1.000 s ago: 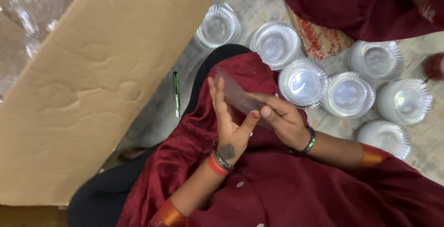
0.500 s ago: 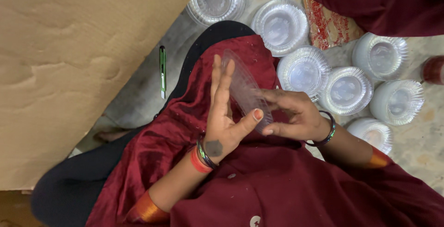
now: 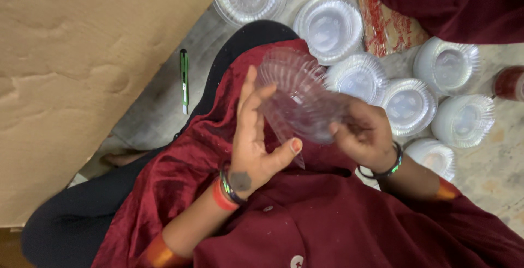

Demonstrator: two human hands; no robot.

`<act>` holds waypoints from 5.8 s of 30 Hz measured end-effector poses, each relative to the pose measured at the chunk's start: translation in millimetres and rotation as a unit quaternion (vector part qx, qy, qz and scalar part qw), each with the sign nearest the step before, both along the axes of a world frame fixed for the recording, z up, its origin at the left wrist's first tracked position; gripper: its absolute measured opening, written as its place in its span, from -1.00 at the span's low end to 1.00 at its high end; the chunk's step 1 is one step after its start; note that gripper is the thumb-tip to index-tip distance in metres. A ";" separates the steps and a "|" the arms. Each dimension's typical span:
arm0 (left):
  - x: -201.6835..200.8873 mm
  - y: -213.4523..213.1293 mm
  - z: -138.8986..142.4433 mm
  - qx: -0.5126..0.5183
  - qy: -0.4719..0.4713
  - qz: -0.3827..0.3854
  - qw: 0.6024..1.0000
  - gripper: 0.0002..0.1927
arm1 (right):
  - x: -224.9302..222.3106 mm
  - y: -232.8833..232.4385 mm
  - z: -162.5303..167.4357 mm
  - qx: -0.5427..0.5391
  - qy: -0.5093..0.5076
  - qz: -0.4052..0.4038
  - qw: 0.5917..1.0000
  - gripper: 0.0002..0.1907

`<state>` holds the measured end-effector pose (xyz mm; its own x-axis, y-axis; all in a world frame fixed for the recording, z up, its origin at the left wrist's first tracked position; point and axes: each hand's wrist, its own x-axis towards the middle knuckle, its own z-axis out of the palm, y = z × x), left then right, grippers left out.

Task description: The person sits on the floor and uses a small green blade to trim the edges of clear plastic plates. They pick up plates from a cardboard box, trim the rims, and place the finished plates into the box.

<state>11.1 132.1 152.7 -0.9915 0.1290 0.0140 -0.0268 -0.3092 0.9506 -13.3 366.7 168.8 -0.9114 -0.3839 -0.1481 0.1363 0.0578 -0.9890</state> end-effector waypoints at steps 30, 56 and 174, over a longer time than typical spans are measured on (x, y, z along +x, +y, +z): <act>18.2 -99.6 -235.6 -0.256 -0.261 0.111 0.924 -0.83 | -221.6 -49.0 -180.2 0.418 0.527 0.138 0.727 -0.90; -294.5 -409.0 8.8 -0.766 -0.070 0.070 0.635 -0.38 | -229.9 -236.9 -40.7 -0.433 0.197 -0.364 0.801 -0.60; -180.9 -229.4 79.7 -0.200 0.100 0.240 0.945 -0.49 | -183.4 -270.1 2.4 -0.356 0.107 -0.168 0.913 -0.35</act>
